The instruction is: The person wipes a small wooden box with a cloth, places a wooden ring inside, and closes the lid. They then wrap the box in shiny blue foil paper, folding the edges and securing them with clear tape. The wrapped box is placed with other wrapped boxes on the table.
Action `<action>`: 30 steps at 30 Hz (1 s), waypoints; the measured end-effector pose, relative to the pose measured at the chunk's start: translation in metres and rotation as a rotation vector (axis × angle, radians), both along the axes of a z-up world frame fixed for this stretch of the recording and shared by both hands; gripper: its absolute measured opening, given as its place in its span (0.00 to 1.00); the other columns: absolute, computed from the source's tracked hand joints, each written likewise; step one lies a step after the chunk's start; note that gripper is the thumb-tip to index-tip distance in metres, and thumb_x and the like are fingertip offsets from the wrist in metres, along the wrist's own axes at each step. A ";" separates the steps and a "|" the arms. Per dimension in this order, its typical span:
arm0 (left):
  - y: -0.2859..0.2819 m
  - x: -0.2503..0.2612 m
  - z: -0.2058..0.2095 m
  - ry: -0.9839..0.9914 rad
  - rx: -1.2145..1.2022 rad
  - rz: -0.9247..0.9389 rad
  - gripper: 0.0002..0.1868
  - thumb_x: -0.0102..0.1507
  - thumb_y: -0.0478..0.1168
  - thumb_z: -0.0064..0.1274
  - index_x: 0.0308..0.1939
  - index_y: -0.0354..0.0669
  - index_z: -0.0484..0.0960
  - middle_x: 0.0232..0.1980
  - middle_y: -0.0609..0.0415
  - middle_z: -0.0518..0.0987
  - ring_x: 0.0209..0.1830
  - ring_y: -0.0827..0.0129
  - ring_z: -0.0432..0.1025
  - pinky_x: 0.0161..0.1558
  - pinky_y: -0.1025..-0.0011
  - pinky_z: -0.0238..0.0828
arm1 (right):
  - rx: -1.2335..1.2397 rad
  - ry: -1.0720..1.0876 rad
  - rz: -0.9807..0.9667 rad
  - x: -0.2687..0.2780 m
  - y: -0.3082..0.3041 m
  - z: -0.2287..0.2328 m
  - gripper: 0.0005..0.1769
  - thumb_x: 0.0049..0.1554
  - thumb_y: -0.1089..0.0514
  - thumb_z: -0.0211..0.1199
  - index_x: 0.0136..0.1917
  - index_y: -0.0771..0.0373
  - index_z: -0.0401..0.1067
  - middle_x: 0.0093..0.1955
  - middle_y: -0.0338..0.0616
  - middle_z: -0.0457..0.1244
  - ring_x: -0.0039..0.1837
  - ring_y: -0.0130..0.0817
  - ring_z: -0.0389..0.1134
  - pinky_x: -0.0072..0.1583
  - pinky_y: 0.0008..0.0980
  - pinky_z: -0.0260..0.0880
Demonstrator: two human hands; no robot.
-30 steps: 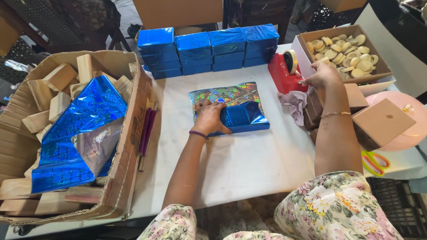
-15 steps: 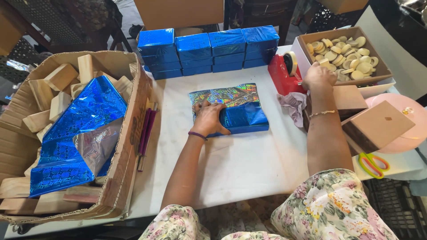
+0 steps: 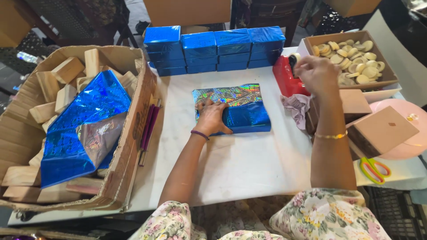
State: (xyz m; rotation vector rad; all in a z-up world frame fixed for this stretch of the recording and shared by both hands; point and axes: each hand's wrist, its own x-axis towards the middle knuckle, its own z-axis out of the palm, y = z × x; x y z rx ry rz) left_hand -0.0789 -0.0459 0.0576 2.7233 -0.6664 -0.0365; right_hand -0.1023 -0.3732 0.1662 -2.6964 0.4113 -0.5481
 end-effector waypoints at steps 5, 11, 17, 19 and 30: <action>-0.002 -0.025 0.006 -0.090 -0.017 0.044 0.55 0.30 0.58 0.79 0.61 0.55 0.78 0.57 0.56 0.77 0.67 0.55 0.60 0.68 0.44 0.40 | 0.280 -0.261 0.767 -0.008 0.053 -0.013 0.05 0.60 0.61 0.65 0.50 0.64 0.74 0.51 0.45 0.69 0.57 0.33 0.70 0.60 0.33 0.66; 0.005 -0.070 -0.005 -0.417 -0.137 -0.011 0.55 0.35 0.48 0.77 0.66 0.51 0.73 0.60 0.60 0.76 0.64 0.63 0.63 0.67 0.53 0.48 | 0.430 0.000 0.980 -0.005 0.089 -0.017 0.05 0.58 0.65 0.62 0.49 0.67 0.74 0.45 0.41 0.70 0.52 0.31 0.69 0.54 0.32 0.67; 0.012 -0.078 -0.018 -0.546 -0.131 -0.129 0.54 0.43 0.48 0.75 0.72 0.49 0.66 0.67 0.58 0.69 0.63 0.64 0.62 0.65 0.52 0.45 | 0.293 0.292 1.172 0.012 0.100 -0.015 0.23 0.56 0.67 0.57 0.65 0.62 0.66 0.41 0.40 0.68 0.46 0.31 0.69 0.53 0.31 0.70; 0.014 -0.078 -0.018 -0.531 -0.123 -0.137 0.54 0.44 0.47 0.74 0.72 0.49 0.66 0.68 0.58 0.69 0.63 0.64 0.62 0.65 0.53 0.45 | 0.262 0.357 1.195 0.014 0.104 -0.013 0.24 0.58 0.66 0.57 0.67 0.62 0.61 0.42 0.41 0.68 0.47 0.32 0.69 0.53 0.32 0.69; 0.016 -0.075 -0.015 -0.517 -0.163 -0.160 0.52 0.46 0.47 0.73 0.73 0.47 0.66 0.69 0.56 0.69 0.63 0.64 0.62 0.65 0.53 0.46 | 0.060 0.570 1.285 0.055 0.115 -0.040 0.21 0.60 0.64 0.57 0.63 0.65 0.53 0.41 0.43 0.64 0.44 0.37 0.64 0.49 0.35 0.68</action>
